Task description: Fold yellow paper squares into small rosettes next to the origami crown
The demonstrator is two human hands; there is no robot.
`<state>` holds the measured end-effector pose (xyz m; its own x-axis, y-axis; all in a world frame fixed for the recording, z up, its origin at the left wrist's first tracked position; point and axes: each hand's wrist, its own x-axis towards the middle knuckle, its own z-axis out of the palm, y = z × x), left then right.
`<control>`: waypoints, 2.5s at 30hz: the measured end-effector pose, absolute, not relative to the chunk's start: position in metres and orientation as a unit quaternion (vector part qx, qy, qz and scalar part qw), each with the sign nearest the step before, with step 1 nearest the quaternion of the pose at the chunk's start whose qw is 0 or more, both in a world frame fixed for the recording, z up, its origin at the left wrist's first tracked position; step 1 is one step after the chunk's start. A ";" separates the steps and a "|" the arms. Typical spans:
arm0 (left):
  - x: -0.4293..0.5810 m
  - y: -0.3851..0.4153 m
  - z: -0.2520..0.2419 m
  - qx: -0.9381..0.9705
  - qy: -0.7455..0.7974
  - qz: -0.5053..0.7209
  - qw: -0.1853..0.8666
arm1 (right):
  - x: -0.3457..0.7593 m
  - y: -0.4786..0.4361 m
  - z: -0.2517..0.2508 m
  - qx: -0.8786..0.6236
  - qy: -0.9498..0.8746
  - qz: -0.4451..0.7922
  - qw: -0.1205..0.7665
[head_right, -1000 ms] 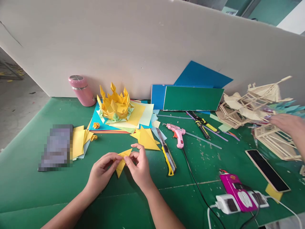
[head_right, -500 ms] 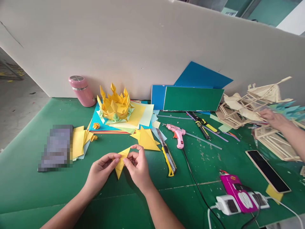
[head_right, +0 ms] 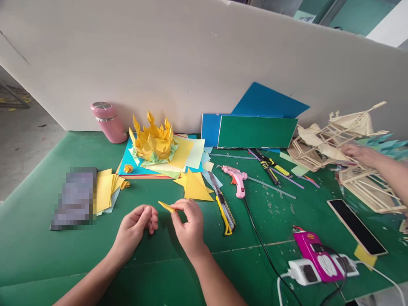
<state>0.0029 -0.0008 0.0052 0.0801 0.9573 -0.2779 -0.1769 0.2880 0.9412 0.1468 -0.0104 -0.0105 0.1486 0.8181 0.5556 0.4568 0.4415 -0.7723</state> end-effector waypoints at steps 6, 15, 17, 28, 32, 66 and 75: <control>0.002 -0.002 0.010 0.309 0.446 0.407 0.735 | 0.147 -0.010 -0.006 -0.434 -0.735 0.031 0.520; -0.003 0.005 0.012 0.252 0.449 0.422 0.746 | 0.151 -0.013 -0.003 -0.464 -0.672 0.217 0.535; -0.003 0.004 0.011 0.265 0.452 0.404 0.750 | 0.152 -0.012 -0.005 -0.482 -0.603 0.306 0.557; 0.000 0.002 0.014 0.299 0.454 0.405 0.735 | 0.146 -0.009 -0.005 -0.434 -0.427 0.535 0.586; 0.001 0.002 0.013 0.316 0.487 0.395 0.712 | 0.147 -0.008 -0.006 -0.442 -0.427 0.534 0.581; 0.003 -0.002 0.005 0.579 0.524 0.461 0.422 | 0.151 -0.008 -0.010 -0.497 -0.624 0.284 0.531; 0.001 -0.002 0.001 0.542 0.538 0.452 0.461 | 0.150 -0.010 -0.010 -0.510 -0.621 0.292 0.518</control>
<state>0.0011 -0.0024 0.0014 0.0119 0.9999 -0.0059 0.1672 0.0038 0.9859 0.1504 -0.0098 -0.0103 0.0583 0.9366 0.3454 0.3309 0.3083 -0.8919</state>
